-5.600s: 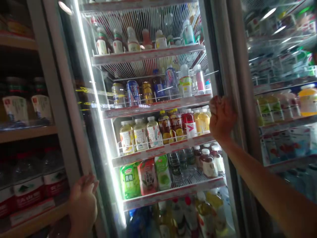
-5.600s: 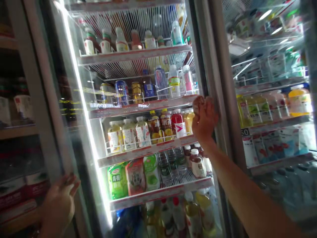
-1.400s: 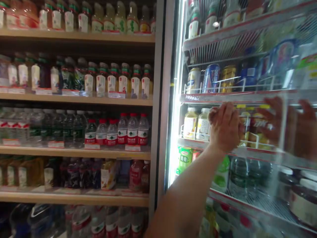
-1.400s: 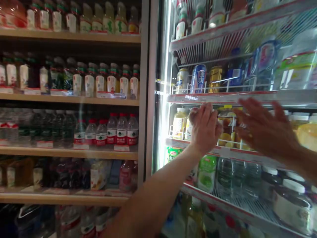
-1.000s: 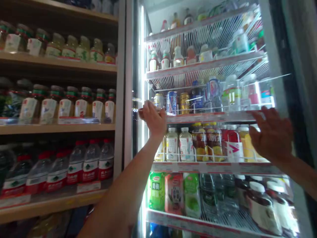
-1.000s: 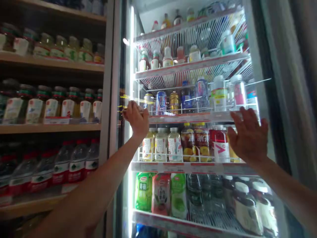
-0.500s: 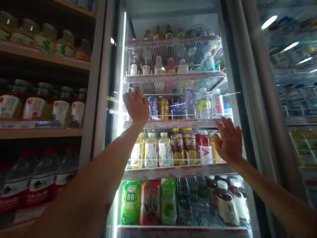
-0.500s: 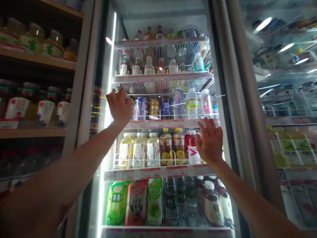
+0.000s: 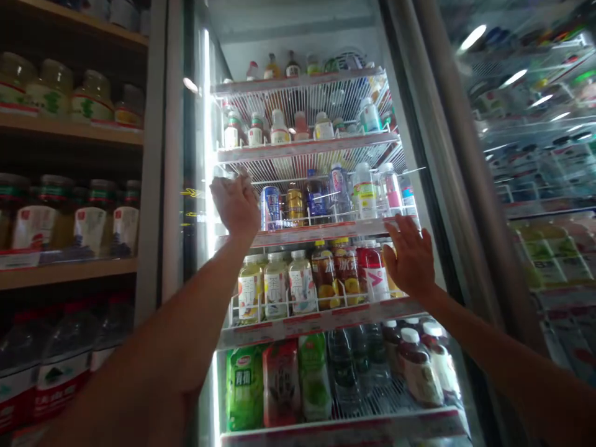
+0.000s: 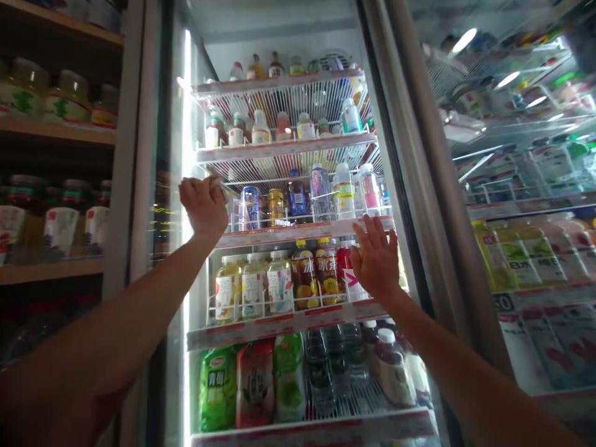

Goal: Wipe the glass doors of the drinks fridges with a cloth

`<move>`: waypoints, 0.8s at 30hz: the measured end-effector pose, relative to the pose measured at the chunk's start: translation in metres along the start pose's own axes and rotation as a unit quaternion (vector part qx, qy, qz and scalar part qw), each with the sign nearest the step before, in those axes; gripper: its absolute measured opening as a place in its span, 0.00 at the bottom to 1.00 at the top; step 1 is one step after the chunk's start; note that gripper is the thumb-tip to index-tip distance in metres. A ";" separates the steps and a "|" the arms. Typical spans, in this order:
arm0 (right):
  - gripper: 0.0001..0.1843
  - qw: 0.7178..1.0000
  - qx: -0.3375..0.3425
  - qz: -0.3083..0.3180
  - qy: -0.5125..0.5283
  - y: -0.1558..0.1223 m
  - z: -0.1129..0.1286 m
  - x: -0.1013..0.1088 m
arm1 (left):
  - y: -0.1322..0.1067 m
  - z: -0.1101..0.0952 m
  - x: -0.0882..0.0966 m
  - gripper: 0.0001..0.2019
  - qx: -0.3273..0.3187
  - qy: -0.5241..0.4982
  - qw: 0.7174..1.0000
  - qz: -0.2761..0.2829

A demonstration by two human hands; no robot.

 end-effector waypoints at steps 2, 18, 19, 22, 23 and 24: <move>0.26 1.000 -0.003 0.003 -0.003 0.000 0.000 0.000 | -0.010 -0.013 -0.007 0.20 0.012 0.004 1.000 0.000; 0.25 1.000 -0.004 -0.003 -0.003 -0.001 0.000 0.000 | -0.024 0.003 0.004 0.22 -0.041 0.007 0.999 0.013; 0.25 1.000 -0.003 -0.003 -0.001 0.000 -0.001 0.001 | -0.039 -0.023 -0.006 0.22 -0.077 -0.010 0.996 0.033; 0.24 1.000 0.005 -0.006 0.006 0.000 -0.003 0.001 | -0.090 -0.103 -0.031 0.20 -0.294 -0.100 0.941 0.135; 0.24 1.000 0.008 -0.008 0.009 0.000 -0.004 0.002 | -0.100 -0.118 -0.034 0.19 -0.363 -0.125 0.908 0.170; 0.24 1.000 0.011 -0.010 0.012 0.000 -0.005 0.002 | -0.102 -0.122 -0.035 0.20 -0.405 -0.139 0.883 0.193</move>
Point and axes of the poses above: each hand's wrist, its own y-axis towards the middle knuckle, its own x-axis out of the back of the hand, z = x × y, the point moved 3 cm from there along y, towards the middle knuckle, and after that the axes turned 11 degrees about -z, right-handed, at the moved point
